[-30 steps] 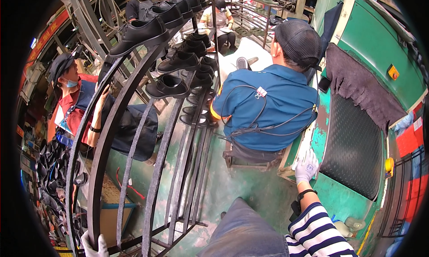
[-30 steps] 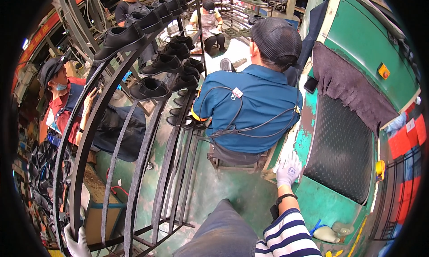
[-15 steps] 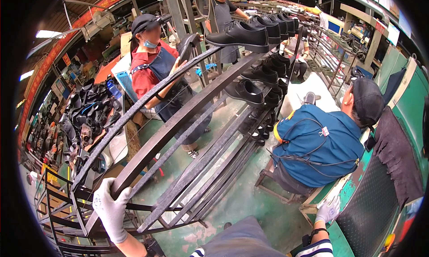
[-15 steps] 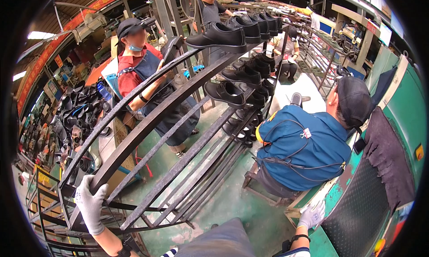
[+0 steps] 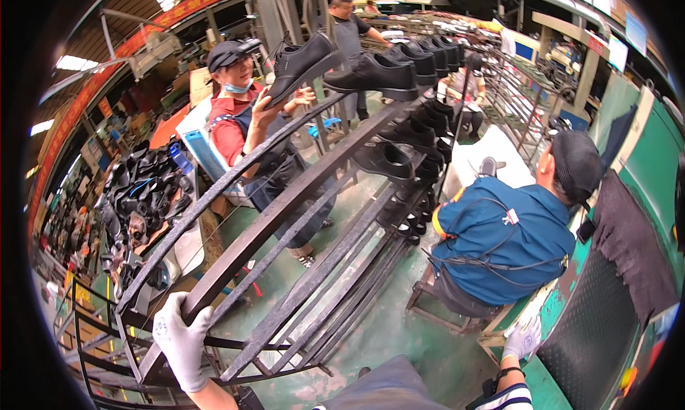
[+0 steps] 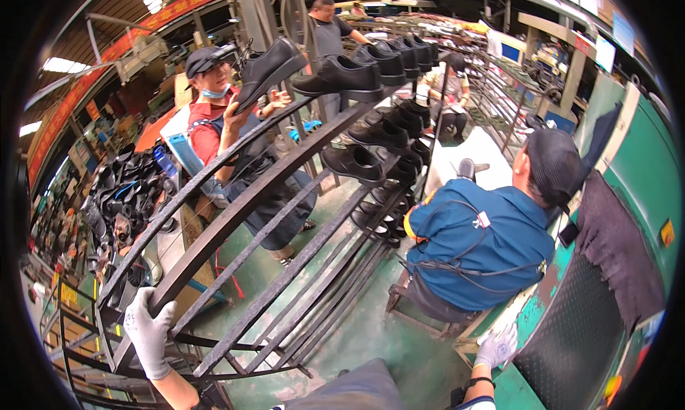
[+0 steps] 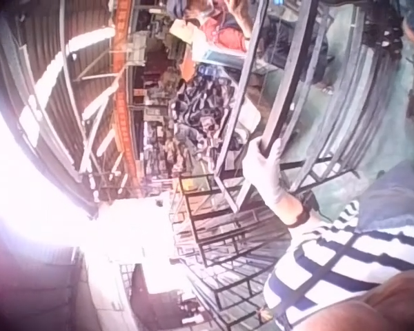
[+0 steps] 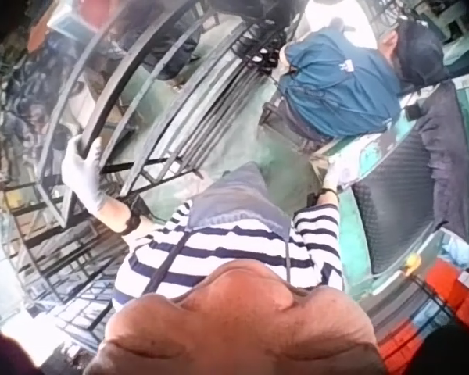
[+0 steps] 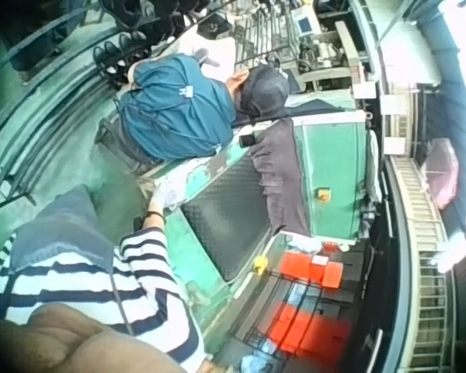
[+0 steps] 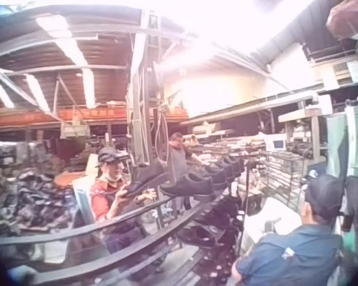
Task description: Moving shoes from a rack to a work table and back for processing.
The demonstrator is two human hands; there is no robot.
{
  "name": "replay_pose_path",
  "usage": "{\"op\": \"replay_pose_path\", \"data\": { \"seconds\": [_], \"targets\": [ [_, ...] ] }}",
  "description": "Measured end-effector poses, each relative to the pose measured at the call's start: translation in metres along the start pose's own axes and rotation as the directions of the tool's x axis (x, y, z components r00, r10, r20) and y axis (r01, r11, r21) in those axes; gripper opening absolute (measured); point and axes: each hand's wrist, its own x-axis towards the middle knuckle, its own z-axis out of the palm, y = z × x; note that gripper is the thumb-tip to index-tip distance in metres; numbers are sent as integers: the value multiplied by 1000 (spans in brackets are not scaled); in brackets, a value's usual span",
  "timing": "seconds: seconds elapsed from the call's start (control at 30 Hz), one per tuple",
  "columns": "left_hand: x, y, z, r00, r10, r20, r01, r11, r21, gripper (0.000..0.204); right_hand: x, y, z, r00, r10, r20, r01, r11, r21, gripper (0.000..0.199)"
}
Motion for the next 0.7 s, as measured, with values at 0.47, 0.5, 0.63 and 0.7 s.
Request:
{"op": "replay_pose_path", "data": {
  "seconds": [0.47,0.5,0.63,0.7],
  "targets": [
    [1,-4,-3,988,-69,141,47,987,156,54,11,-4,-13,999,-7,-35,7,1000,-16,51],
    [2,-1,-4,987,-61,147,33,981,190,55,9,-3,-11,996,-43,-79,42,999,-18,52],
    [-6,8,-8,994,-14,112,-7,984,180,55,6,5,0,995,-47,-84,43,998,-45,48],
    [-10,6,-7,995,-20,98,2,984,177,55,5,7,5,996,-52,-76,49,998,-35,52]
  ]
}}
